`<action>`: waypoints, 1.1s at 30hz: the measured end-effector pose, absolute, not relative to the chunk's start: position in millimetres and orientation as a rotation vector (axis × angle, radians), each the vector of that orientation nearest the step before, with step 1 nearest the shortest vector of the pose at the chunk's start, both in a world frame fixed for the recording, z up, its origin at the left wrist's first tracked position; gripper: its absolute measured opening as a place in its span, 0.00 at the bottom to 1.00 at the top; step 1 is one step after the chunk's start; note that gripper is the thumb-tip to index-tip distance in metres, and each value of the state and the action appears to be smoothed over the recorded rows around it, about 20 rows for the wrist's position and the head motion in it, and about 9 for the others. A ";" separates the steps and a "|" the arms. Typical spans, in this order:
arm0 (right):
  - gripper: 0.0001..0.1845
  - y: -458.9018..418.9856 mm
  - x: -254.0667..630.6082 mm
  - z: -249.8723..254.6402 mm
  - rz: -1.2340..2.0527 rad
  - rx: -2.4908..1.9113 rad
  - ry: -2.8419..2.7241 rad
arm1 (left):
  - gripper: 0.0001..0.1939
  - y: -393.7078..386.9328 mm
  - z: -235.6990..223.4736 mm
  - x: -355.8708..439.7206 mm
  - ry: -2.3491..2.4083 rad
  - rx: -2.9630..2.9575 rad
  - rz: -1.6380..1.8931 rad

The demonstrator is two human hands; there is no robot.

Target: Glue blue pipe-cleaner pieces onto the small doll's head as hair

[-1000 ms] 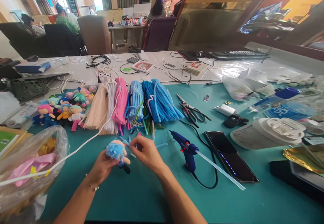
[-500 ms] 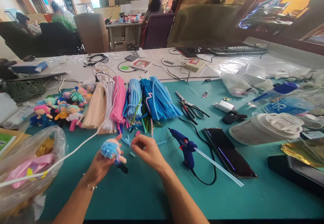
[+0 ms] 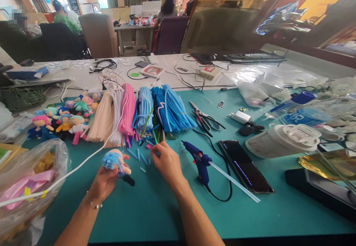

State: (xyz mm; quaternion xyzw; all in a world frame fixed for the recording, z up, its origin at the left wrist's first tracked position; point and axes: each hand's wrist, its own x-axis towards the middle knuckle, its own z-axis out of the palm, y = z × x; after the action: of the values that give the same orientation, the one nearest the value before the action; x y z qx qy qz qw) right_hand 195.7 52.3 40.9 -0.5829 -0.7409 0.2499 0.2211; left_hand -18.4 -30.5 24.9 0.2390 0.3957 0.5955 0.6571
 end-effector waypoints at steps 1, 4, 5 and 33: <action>0.12 52.0 197.1 42.6 0.707 -1.611 -2.098 | 0.21 -30.5 26.2 -17.0 0.887 0.513 1.358; 0.10 51.6 201.9 47.8 0.780 -1.574 -2.253 | 0.24 -30.8 28.9 -13.6 0.863 0.443 1.355; 0.10 51.4 203.1 49.1 0.799 -1.559 -2.297 | 0.26 -30.9 28.8 -12.9 0.856 0.419 1.343; 0.09 43.6 190.3 42.0 1.020 -1.065 -2.014 | 0.21 -31.2 17.4 7.4 0.796 0.400 1.335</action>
State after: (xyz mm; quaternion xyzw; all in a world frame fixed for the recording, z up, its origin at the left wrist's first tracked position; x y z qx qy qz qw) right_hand 190.3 43.6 42.0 -0.4046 -0.7652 0.3876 0.3170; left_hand 7.4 -31.2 17.4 0.1793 0.3566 0.5981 0.6950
